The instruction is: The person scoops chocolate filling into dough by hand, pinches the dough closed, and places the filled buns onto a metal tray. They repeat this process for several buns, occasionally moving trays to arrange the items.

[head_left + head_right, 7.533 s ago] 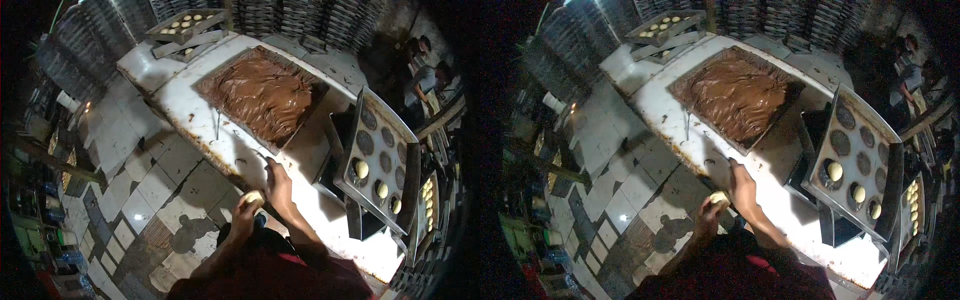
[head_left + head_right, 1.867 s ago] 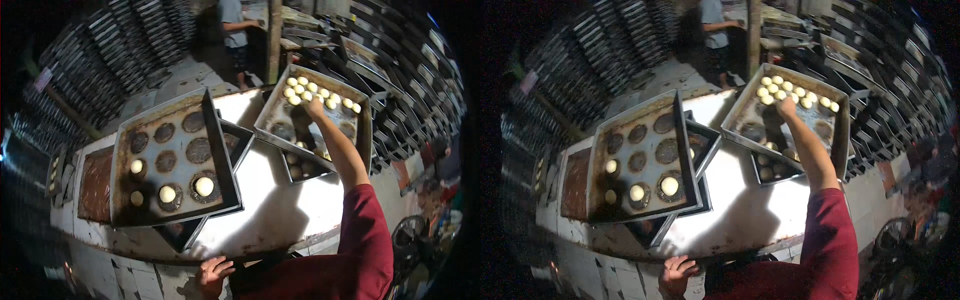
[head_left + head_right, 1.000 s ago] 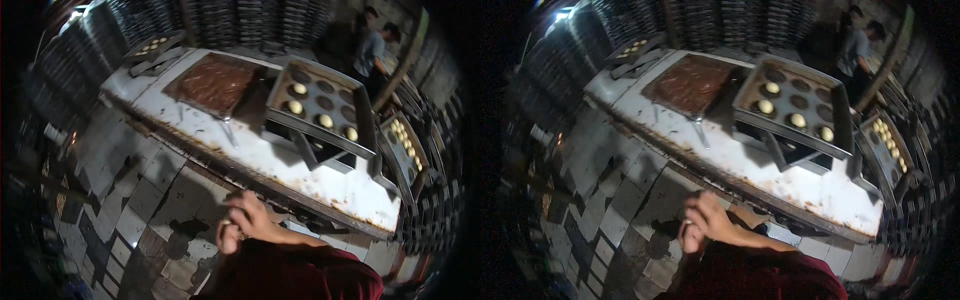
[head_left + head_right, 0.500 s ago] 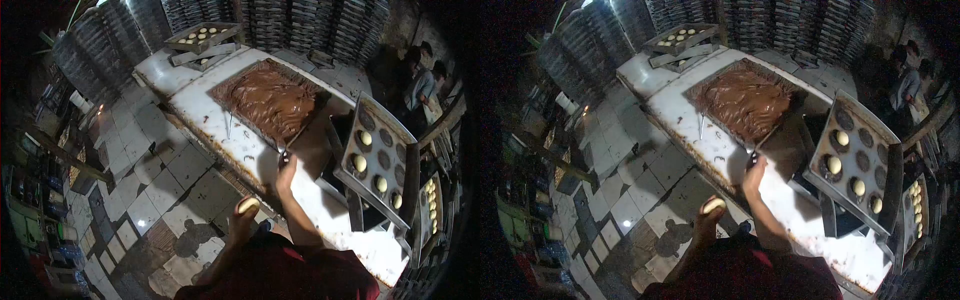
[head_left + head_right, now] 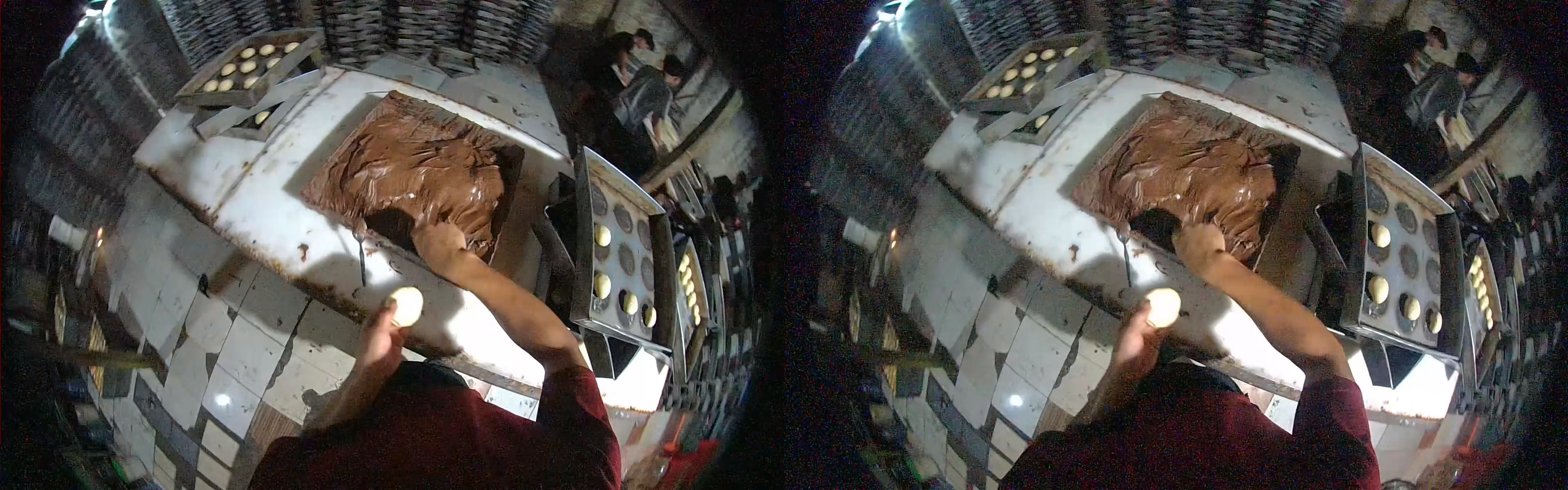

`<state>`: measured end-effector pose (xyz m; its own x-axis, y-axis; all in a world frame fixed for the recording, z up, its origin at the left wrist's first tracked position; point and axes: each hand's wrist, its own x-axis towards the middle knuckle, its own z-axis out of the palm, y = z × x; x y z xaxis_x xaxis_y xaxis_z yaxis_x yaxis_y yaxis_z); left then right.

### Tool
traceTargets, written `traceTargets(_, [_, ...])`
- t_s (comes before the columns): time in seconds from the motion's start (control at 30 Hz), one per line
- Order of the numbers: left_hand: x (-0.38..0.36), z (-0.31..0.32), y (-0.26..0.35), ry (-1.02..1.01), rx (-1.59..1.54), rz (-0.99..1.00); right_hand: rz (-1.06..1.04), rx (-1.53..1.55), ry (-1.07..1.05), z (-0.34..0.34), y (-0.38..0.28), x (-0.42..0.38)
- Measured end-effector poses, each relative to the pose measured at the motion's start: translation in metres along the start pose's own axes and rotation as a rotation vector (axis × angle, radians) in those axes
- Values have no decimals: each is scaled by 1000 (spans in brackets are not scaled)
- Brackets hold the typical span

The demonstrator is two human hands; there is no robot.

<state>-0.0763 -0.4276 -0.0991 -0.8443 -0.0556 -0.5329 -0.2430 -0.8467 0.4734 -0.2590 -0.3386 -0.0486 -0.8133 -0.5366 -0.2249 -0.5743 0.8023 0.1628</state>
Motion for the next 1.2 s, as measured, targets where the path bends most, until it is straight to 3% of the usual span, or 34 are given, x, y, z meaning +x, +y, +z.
traceTargets(0.03, [4, 8, 28, 7, 142, 4, -175, -67, -28, -11, 0, -8])
traceTargets(0.07, [9, 8, 40, -87, 34, 71, -152, -67, -37, -18, 3, -13])
traceTargets(0.17, [30, 7, 62, -60, -58, 46, 58, 614, 189, -36, 11, -45])
traceTargets(0.27, [32, 33, 78, -94, -205, -121, 158, 925, 571, -23, -18, -86])
traceTargets(0.33, [30, 53, 85, -235, -316, -198, 241, 851, 691, -8, -54, -95])
traceTargets(0.37, [41, 40, 82, -455, -530, -263, 290, 942, 692, 3, -65, -99])
traceTargets(0.4, [33, 66, 96, -156, -394, -228, 329, 1034, 692, 15, -74, -103])
traceTargets(0.5, [37, 72, 114, -197, -434, -208, 320, 960, 748, 72, -65, -124])
traceTargets(0.53, [43, 74, 121, -286, -367, -106, 341, 861, 810, 90, -58, -129])
traceTargets(0.57, [44, 69, 127, -366, -362, -66, 425, 1405, 922, 112, -52, -128])
traceTargets(0.6, [43, 63, 130, -440, -359, -21, 545, 1573, 795, 128, -40, -143])
traceTargets(0.63, [39, 62, 127, -414, -170, 66, 561, 1274, 719, 120, -35, -153])
traceTargets(0.67, [31, 63, 121, -401, -177, 85, 564, 977, 642, 113, -30, -164])
traceTargets(0.7, [19, 69, 115, -412, -48, 130, 540, 983, 635, 110, -25, -167])
traceTargets(0.77, [5, 69, 94, -421, 140, 104, 491, 536, 831, 102, -22, -164])
traceTargets(0.8, [-3, 69, 78, -452, 129, 99, 506, 589, 864, 80, -21, -162])
traceTargets(0.87, [-17, 67, 44, -467, 51, -35, 254, 1098, 783, 58, 2, -153])
traceTargets(0.93, [-25, 62, 8, -471, -38, -38, 347, 1636, 83, 15, 19, -149])
traceTargets(1.0, [-32, 56, -22, -468, -14, -66, -83, 1628, -278, 15, 39, -140])
traceTargets(1.03, [-40, 55, -34, -430, 20, -35, -92, 1746, -334, 9, 39, -147])
traceTargets(1.07, [-45, 50, -41, -413, 22, -24, -107, 1752, -349, 9, 41, -158])
traceTargets(1.13, [-55, 44, -53, -243, -53, -56, -547, 1162, 287, 11, 42, -183])
traceTargets(1.17, [-61, 43, -62, -375, -241, 79, -623, 1051, 510, 13, 34, -197])
traceTargets(1.2, [-70, 45, -62, -371, -243, 101, -670, 935, 630, 8, 32, -210])
